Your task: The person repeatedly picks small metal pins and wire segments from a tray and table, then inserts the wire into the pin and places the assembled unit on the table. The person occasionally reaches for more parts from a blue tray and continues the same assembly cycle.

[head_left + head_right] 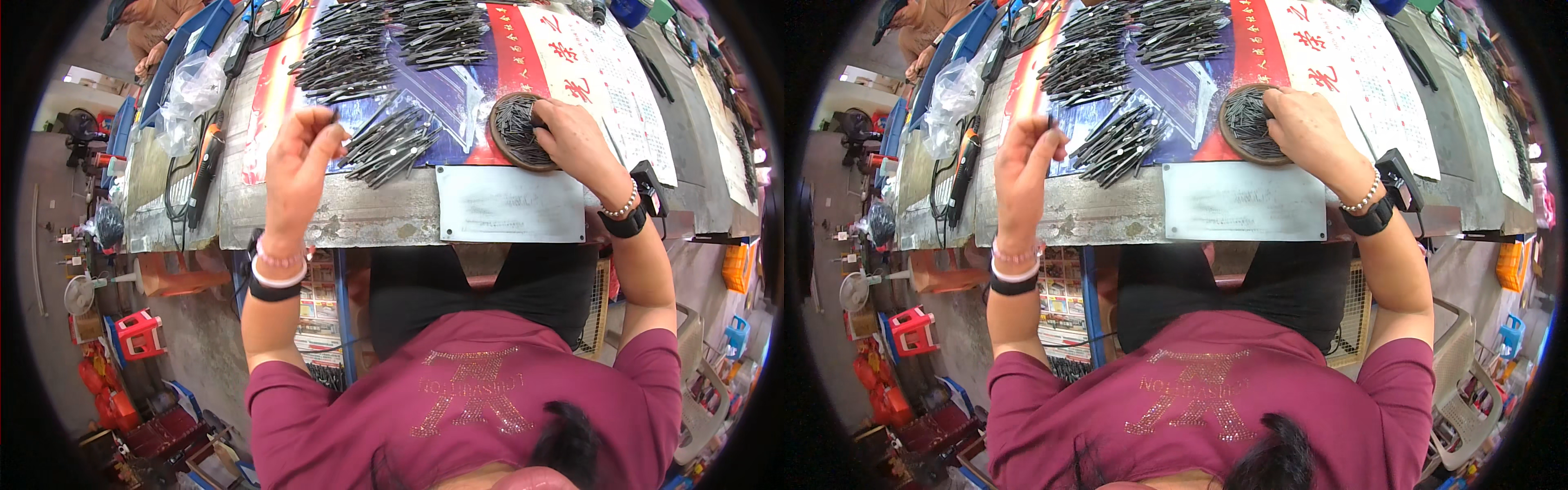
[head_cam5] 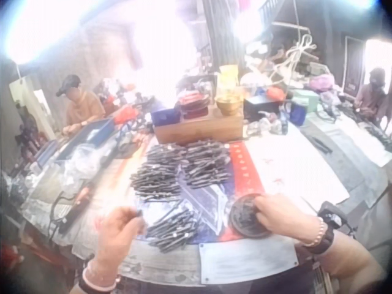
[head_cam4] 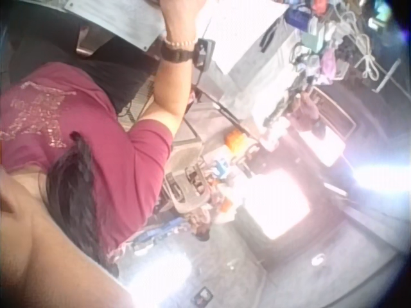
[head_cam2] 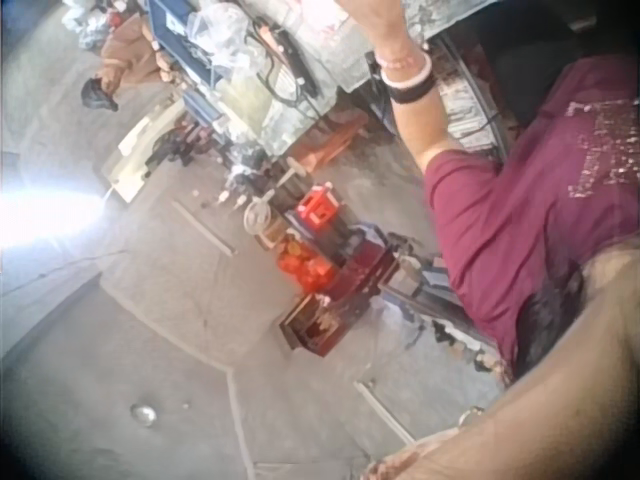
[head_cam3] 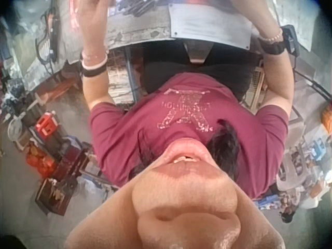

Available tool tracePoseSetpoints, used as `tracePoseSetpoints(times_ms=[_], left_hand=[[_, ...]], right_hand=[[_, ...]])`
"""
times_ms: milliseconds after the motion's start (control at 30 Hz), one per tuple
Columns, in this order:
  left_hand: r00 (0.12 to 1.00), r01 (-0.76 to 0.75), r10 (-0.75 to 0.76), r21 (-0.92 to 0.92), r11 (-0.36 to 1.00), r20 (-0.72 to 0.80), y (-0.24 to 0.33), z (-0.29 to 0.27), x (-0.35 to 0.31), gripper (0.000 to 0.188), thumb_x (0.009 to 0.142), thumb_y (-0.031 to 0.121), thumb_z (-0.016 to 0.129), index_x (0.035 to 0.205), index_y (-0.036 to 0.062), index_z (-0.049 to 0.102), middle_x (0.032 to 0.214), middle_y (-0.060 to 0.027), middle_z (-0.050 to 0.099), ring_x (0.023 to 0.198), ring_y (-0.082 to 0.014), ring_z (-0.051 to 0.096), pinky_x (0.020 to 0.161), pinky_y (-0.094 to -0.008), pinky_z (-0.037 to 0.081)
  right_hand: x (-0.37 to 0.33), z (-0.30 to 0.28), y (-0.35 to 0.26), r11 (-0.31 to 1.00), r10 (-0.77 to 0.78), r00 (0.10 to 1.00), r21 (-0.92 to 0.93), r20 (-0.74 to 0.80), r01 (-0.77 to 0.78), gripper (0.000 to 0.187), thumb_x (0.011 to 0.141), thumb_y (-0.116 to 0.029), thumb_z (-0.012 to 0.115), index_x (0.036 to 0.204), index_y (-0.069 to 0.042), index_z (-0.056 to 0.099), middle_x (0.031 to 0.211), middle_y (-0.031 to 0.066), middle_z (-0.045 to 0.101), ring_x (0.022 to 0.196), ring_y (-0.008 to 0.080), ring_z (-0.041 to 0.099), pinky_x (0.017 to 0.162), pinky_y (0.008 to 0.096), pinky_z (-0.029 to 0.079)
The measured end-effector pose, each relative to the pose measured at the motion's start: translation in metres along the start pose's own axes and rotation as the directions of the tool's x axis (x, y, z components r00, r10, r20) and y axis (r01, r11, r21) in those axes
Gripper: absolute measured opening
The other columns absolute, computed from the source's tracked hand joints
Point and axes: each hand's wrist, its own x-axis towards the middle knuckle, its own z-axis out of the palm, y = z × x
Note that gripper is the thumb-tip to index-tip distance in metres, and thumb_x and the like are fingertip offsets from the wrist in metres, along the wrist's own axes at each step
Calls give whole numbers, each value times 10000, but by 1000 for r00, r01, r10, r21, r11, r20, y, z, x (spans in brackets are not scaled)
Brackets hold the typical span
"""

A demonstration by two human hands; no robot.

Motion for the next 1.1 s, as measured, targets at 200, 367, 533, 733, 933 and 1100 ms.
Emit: tracePoseSetpoints(times_ms=[200, 367, 533, 733, 933, 1100], left_hand=[[982, 167, -150, -142, 976, 118, 21, 37, -69, 159, 904, 18, 601, 1058, -6, 570, 886, -25, 614, 779, -64, 554, 701, -194, 456], [932, 325, -238, -338, 883, 273, 24, 70, -100, 171, 922, 1, 563, 1087, -31, 593, 979, -41, 603, 880, -79, 581, 753, -198, 459], [919, 309, -202, -299, 903, 339, 21, 91, -107, 162, 926, 0, 547, 1067, -61, 598, 987, -93, 608, 844, -106, 588, 772, -231, 486], [878, 422, -257, -401, 813, 404, 22, 111, -110, 146, 923, 22, 569, 1054, -37, 597, 941, -44, 605, 769, -71, 567, 694, -208, 478], [860, 472, -311, -398, 787, 406, 25, 118, -114, 142, 915, 4, 560, 1047, -32, 597, 957, -59, 615, 732, -71, 577, 647, -189, 466], [889, 435, -304, -427, 793, 342, 26, 119, -113, 131, 915, -3, 554, 1037, -29, 593, 931, -57, 625, 705, -62, 557, 624, -183, 451]], right_hand=[[-2, -4, 0, 989, 80, 997, 124, -14, -78, 112, 743, -50, 561, 827, 15, 525, 769, 212, 587, 768, 398, 582, 683, 458, 459], [-10, -14, -2, 916, 199, 979, 361, -32, -174, 115, 796, -7, 586, 895, 38, 549, 772, 160, 597, 706, 236, 579, 691, 320, 466], [-21, -14, 0, 846, 241, 966, 507, -91, -164, 178, 835, 5, 582, 1007, 44, 600, 822, 73, 644, 754, 115, 581, 739, 262, 473], [-26, -8, 8, 862, 226, 972, 478, -66, -168, 167, 845, 1, 580, 998, 53, 621, 838, 53, 642, 777, 92, 583, 736, 239, 469], [-25, -4, 7, 750, 301, 950, 636, -84, -182, 151, 853, -13, 578, 978, 47, 637, 803, 26, 632, 747, 59, 564, 689, 215, 460], [-27, -12, -6, 560, 330, 943, 813, -42, -160, 160, 861, -5, 582, 1004, 51, 625, 816, 18, 628, 752, 53, 563, 678, 201, 461]])
